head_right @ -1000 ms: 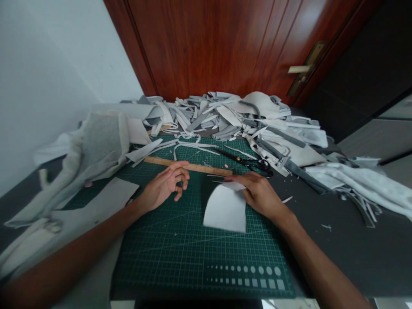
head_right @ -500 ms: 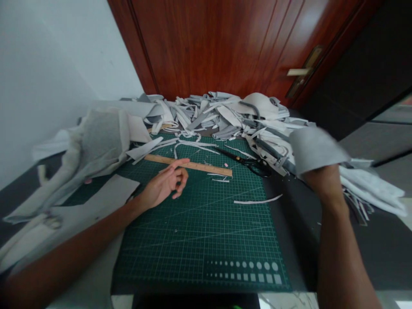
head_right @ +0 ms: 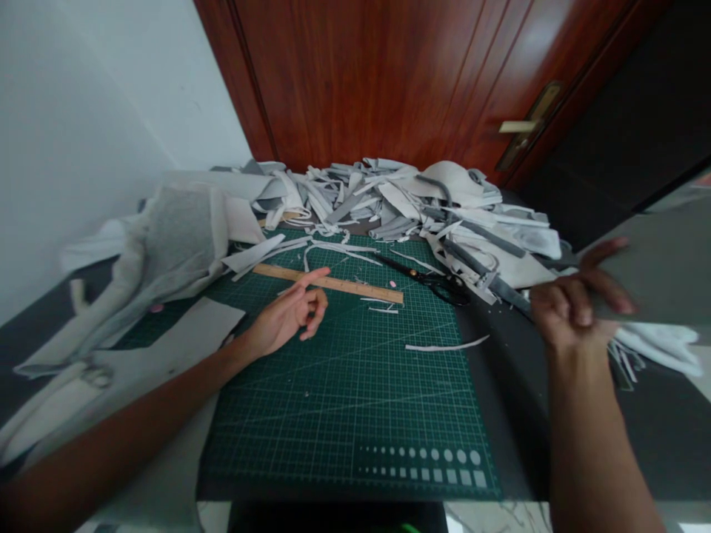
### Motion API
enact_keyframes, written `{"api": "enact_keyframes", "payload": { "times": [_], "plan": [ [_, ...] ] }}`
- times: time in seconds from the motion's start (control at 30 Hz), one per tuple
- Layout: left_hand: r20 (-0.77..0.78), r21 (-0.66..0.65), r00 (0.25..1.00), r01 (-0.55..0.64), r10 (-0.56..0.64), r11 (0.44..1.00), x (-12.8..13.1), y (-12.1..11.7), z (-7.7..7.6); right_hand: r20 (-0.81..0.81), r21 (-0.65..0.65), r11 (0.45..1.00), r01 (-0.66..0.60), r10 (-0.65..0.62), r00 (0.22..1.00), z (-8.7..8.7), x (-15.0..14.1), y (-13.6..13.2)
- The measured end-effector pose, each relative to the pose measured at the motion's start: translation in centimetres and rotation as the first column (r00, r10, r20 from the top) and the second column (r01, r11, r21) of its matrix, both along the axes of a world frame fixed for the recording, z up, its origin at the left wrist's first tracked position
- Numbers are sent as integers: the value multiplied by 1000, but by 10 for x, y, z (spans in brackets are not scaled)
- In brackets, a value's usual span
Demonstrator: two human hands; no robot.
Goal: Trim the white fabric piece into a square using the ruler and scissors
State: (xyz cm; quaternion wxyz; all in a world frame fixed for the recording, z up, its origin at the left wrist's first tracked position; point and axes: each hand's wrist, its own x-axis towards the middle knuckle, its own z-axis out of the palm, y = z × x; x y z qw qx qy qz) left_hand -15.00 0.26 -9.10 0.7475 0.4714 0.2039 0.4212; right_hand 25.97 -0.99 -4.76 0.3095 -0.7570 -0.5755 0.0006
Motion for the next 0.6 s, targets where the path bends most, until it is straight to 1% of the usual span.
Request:
{"api": "enact_keyframes", "payload": {
  "times": [0.13, 0.23, 0.3, 0.37, 0.4, 0.43, 0.47, 0.5, 0.53, 0.57, 0.6],
  "plan": [
    [-1, 5, 1000, 20, -20, 1000, 0, 0, 0, 46, -30, 999, 38, -36, 998, -8, 9, 10],
    [2, 23, 1000, 27, -27, 999, 1, 0, -1, 104, -86, 990, 113, -103, 989, -13, 20, 13],
    [0, 29, 999, 35, -35, 999, 1, 0, -1, 146, -106, 984, 144, -127, 981, -13, 22, 12],
    [-6, 30, 999, 46, -46, 998, 1, 0, -1, 132, -95, 987, 133, -120, 984, -11, 21, 10],
    [-9, 31, 999, 50, -50, 998, 1, -1, -1, 88, -89, 989, 120, -112, 990, -10, 19, 9],
    [-12, 32, 999, 51, -51, 998, 1, -1, -1, 9, -86, 991, 104, -104, 995, -8, 17, 8],
    [-16, 31, 999, 52, -51, 998, 1, -1, 0, -111, -73, 993, 89, -97, 989, -6, 14, 7],
    [-17, 31, 999, 52, -52, 998, 1, -1, 0, -269, -42, 996, 73, -82, 960, -3, 11, 7],
    [-18, 31, 998, 52, -52, 998, 1, -1, 0, -438, 13, 997, 70, -58, 897, -1, 8, 7],
    [-18, 30, 998, 53, -52, 998, 1, -1, 0, -581, 84, 993, 85, -21, 814, 1, 5, 6],
    [-17, 28, 998, 54, -54, 998, 1, -1, 0, -676, 161, 979, 126, 16, 737, 3, 1, 5]
  ]
}}
